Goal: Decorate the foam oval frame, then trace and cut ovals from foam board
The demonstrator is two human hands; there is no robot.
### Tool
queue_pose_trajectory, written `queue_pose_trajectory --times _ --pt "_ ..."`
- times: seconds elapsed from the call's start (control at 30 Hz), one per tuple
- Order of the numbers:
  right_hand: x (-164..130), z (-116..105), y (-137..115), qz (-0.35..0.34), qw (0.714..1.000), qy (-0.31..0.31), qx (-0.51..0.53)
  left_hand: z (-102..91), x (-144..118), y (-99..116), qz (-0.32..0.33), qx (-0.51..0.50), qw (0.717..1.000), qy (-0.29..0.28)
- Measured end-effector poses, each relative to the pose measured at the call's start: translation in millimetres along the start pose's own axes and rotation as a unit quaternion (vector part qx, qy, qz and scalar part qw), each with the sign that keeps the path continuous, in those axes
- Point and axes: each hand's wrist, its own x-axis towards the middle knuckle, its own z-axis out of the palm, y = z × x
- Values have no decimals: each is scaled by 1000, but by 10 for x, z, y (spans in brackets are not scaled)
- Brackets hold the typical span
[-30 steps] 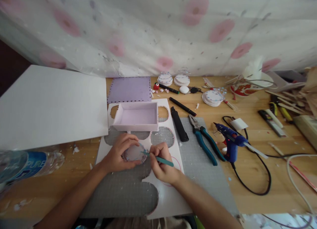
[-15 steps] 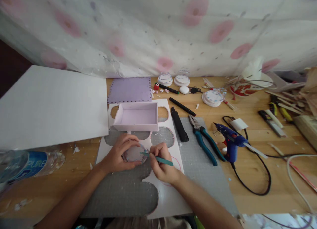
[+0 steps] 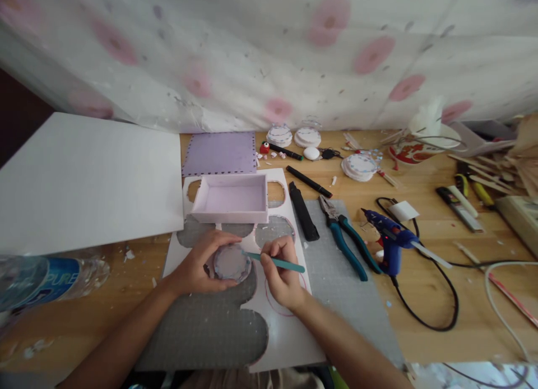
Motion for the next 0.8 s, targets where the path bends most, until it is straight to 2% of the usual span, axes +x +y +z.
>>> queue_pose_trajectory --times 0.17,0.37,0.67,0.8 --pt "-1 -4 0 -2 1000 0 -4 8 -19 -11 -27 -19 999 0" --pt "1 -7 -29 -4 1000 -6 -12 29 -22 -40 -12 -30 999 23" --pt "6 -33 -16 -3 998 -6 -64 19 -15 -31 -6 -17 1000 24" --pt "61 -65 -61 30 997 -8 -73 17 -10 -26 -4 -5 999 34"
